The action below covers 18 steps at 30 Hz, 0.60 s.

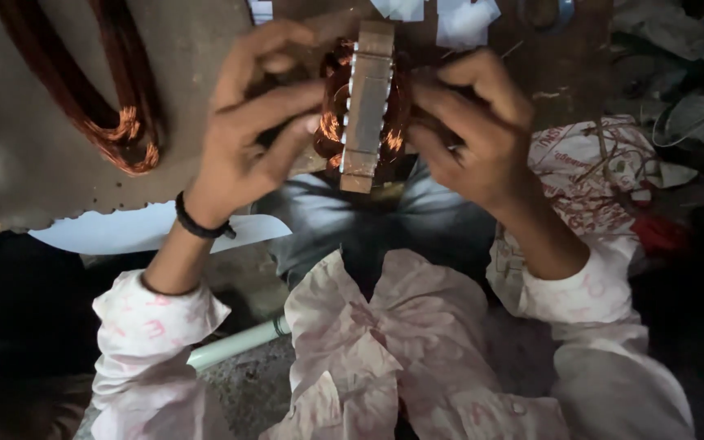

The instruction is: Repairing an electrical motor by winding copper coils into the stator and adding insulation.

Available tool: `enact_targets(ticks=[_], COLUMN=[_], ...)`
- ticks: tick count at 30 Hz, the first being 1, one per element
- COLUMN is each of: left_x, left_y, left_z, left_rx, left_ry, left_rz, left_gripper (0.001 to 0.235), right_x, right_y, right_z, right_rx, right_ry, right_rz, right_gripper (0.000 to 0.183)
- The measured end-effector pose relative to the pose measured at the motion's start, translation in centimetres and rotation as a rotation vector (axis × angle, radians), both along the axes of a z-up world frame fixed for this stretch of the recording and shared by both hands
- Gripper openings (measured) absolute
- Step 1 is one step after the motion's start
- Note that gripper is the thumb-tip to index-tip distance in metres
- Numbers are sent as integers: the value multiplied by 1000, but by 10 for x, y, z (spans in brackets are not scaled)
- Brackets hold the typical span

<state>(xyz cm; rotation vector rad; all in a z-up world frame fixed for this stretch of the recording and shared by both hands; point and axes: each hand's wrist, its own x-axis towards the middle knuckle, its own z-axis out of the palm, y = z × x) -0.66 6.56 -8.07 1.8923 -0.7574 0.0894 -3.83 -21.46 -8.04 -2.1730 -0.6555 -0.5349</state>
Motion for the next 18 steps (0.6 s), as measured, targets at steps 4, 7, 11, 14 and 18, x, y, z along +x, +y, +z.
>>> enact_targets(ticks=[4, 7, 11, 14, 18], left_x=[8, 10, 9, 6, 7], left_y=[-15, -18, -5, -6, -12], left_z=[22, 26, 3, 5, 14], left_rx=[158, 237, 434, 432, 436], left_ry=[-60, -10, -296, -257, -210], left_rz=[-116, -75, -33, -26, -4], left_gripper=[23, 23, 24, 13, 12], right_x=[1, 2, 6, 5, 10], right_y=[-4, -4, -16, -20, -12], right_z=[-13, -8, -7, -14, -6], right_rx=[-34, -74, -217, -313, -322], right_ry=[54, 44, -41, -168, -260], right_rz=[67, 75, 86, 96, 104], right_gripper=[26, 22, 16, 14, 19])
